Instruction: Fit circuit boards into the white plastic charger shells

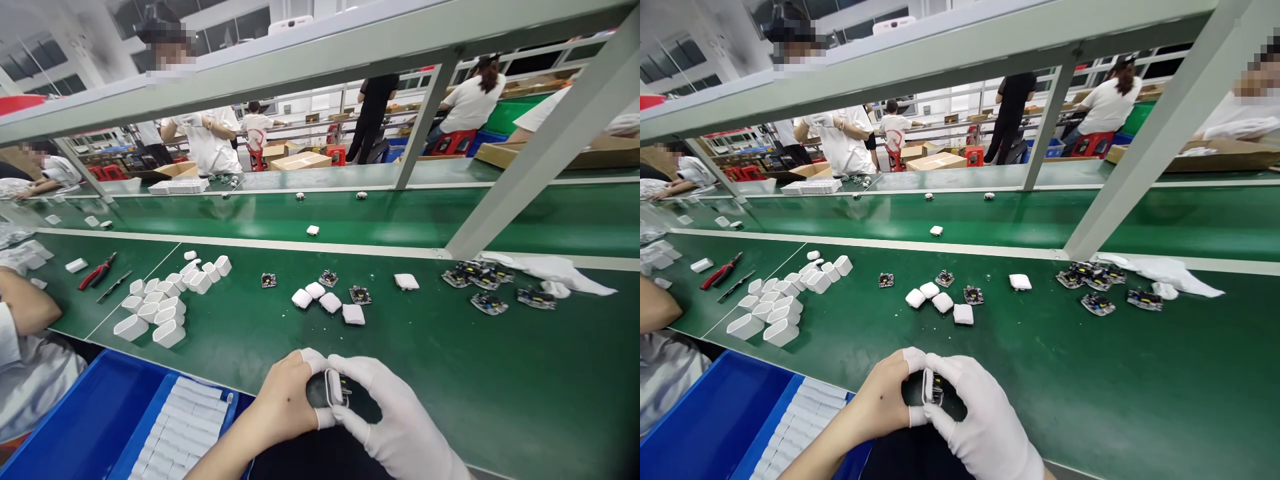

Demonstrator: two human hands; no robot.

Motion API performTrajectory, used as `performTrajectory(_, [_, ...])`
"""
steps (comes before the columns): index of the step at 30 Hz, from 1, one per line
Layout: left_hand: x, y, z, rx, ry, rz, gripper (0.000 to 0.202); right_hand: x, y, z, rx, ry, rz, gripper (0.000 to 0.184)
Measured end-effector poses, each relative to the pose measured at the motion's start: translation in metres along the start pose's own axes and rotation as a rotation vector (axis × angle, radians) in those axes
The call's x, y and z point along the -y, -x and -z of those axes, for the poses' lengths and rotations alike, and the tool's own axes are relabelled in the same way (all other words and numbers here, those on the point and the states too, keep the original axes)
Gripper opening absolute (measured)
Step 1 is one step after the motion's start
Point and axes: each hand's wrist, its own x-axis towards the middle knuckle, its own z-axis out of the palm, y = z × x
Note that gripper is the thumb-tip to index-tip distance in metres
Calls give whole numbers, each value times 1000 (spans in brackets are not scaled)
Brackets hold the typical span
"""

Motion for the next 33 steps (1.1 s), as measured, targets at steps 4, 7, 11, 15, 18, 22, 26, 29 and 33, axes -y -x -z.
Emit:
performTrajectory(4, [-1,-1,1,-2,-11,-16,35,3,-4,5,67,6,11,54])
performTrajectory(7, [0,-2,1,-1,-34,-47,30,3,-6,5,78,-4,-3,54])
performTrajectory(11, [1,-2,0,-8,-81,-68,27,-1,-3,0,114,25,-14,54])
performTrajectory(15, [1,-4,2,3,-98,-65,32,-5,1,-1,76,110,-35,53])
performTrajectory(18, [0,-5,5,16,-82,-80,33,-4,-1,1,85,80,9,53])
performTrajectory(22, [0,-5,10,35,-53,-93,32,-1,-6,6,69,6,30,52])
performTrajectory(26, [1,-5,10,40,-62,-94,33,2,-8,7,72,-51,3,50])
performTrajectory(29, [1,-5,9,41,-86,-83,34,2,-7,5,105,-45,-15,51])
performTrajectory(33, [2,-5,8,48,-98,-76,34,3,-7,0,114,-28,-39,52])
